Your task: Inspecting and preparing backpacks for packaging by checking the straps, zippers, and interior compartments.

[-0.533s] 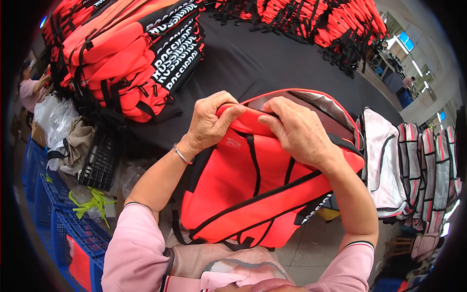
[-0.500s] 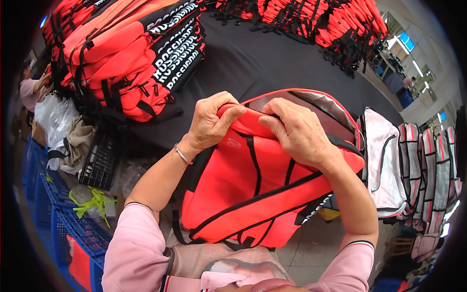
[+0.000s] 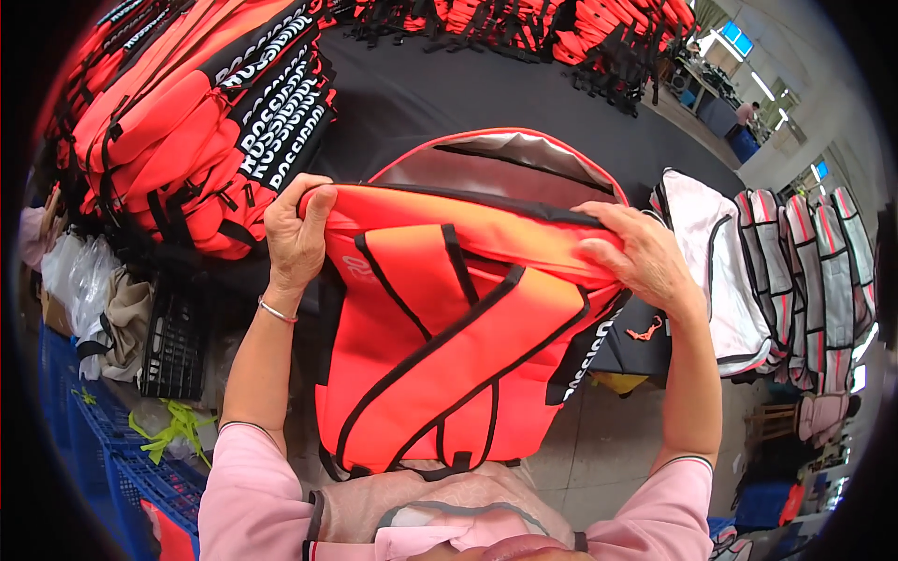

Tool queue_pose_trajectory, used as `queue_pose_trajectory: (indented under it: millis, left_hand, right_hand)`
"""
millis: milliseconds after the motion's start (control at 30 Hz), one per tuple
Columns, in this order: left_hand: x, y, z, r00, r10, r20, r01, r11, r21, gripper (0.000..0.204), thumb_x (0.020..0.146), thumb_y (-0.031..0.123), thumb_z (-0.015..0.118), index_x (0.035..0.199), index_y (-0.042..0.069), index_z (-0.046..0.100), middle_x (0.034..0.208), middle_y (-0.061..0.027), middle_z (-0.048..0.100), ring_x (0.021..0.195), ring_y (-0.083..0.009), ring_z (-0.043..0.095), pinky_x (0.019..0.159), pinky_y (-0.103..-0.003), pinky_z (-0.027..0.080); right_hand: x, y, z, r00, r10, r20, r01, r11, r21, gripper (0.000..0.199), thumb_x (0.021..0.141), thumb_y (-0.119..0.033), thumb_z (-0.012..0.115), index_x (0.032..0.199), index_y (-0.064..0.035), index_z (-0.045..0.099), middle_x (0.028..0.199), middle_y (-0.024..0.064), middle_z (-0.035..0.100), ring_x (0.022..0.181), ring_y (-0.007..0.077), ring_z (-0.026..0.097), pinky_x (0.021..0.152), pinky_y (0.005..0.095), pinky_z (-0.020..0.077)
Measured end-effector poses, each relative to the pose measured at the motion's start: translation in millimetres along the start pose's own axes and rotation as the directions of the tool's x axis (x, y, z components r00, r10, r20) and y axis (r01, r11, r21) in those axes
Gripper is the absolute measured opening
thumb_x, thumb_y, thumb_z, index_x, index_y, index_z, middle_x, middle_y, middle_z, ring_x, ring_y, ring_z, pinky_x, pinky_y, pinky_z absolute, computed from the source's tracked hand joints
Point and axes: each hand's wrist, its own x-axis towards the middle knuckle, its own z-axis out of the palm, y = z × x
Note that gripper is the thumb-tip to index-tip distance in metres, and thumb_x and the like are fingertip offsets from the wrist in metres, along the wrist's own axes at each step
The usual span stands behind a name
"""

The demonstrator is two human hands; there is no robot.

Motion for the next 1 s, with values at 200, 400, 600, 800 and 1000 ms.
queue_pose_trajectory:
  millis: [200, 400, 600, 800, 1000]
  left_hand:
    - [2.5, -4.0, -1.5, 0.997, -0.051, -0.059, 0.052, 0.998, 0.02, 0.025, 0.098, 0.024, 0.061, 0.089, 0.0, 0.062, 0.073, 0.0039, 0.054, 0.071, -0.0045, 0.048, 0.064, -0.02, 0.041]
    - [-3.8, 3.5, 0.3, 0.996, 0.008, 0.091, -0.011, 0.999, 0.034, 0.029, 0.095, 0.024, 0.065, 0.08, 0.0, 0.06, 0.069, -0.0036, 0.054, 0.065, -0.008, 0.048, 0.059, -0.024, 0.041]
    - [-5.1, 17.0, -9.0, 0.964, -0.022, 0.264, 0.041, 0.997, -0.067, 0.026, 0.088, 0.023, 0.074, 0.088, -0.002, 0.067, 0.074, -0.0036, 0.06, 0.067, -0.0099, 0.054, 0.062, -0.024, 0.045]
    - [-0.7, 25.6, -13.0, 0.915, -0.169, 0.366, 0.223, 0.969, -0.11, 0.025, 0.083, 0.015, 0.078, 0.099, -0.001, 0.069, 0.086, -0.0025, 0.067, 0.081, -0.0068, 0.061, 0.073, -0.022, 0.05]
    - [17.4, 44.1, 6.0, 0.917, -0.059, 0.393, 0.029, 0.996, 0.082, 0.042, 0.077, 0.015, 0.081, 0.115, 0.002, 0.068, 0.097, -0.0078, 0.07, 0.085, -0.0116, 0.063, 0.079, -0.026, 0.05]
  right_hand:
    - [-14.8, 10.9, 16.0, 0.928, 0.001, -0.372, 0.066, 0.984, 0.166, 0.026, 0.088, -0.014, 0.066, 0.11, -0.0006, 0.062, 0.099, 0.0151, 0.06, 0.09, 0.0319, 0.061, 0.081, 0.0351, 0.0483]
    - [-34.2, 32.4, 41.3, 0.877, 0.199, -0.438, -0.082, 0.959, 0.271, 0.025, 0.099, -0.017, 0.049, 0.084, 0.0016, 0.053, 0.069, 0.0148, 0.051, 0.064, 0.0297, 0.052, 0.062, 0.0367, 0.0409]
    - [-29.8, 49.6, 58.5, 0.87, 0.314, -0.38, -0.083, 0.853, 0.515, 0.042, 0.103, -0.027, 0.049, 0.071, -0.0045, 0.035, 0.066, -0.0004, 0.031, 0.063, 0.0096, 0.03, 0.056, 0.0279, 0.0271]
    - [-10.8, 29.2, 50.4, 0.89, 0.343, -0.301, -0.121, 0.813, 0.57, 0.026, 0.102, -0.02, 0.049, 0.086, 0.0003, 0.055, 0.077, 0.0026, 0.052, 0.072, 0.011, 0.046, 0.068, 0.0253, 0.0381]
    - [-0.4, 10.4, 30.8, 0.934, 0.101, -0.344, 0.013, 0.949, 0.316, 0.024, 0.099, -0.013, 0.049, 0.112, 0.0014, 0.063, 0.102, 0.0106, 0.065, 0.095, 0.0194, 0.062, 0.087, 0.0286, 0.0461]
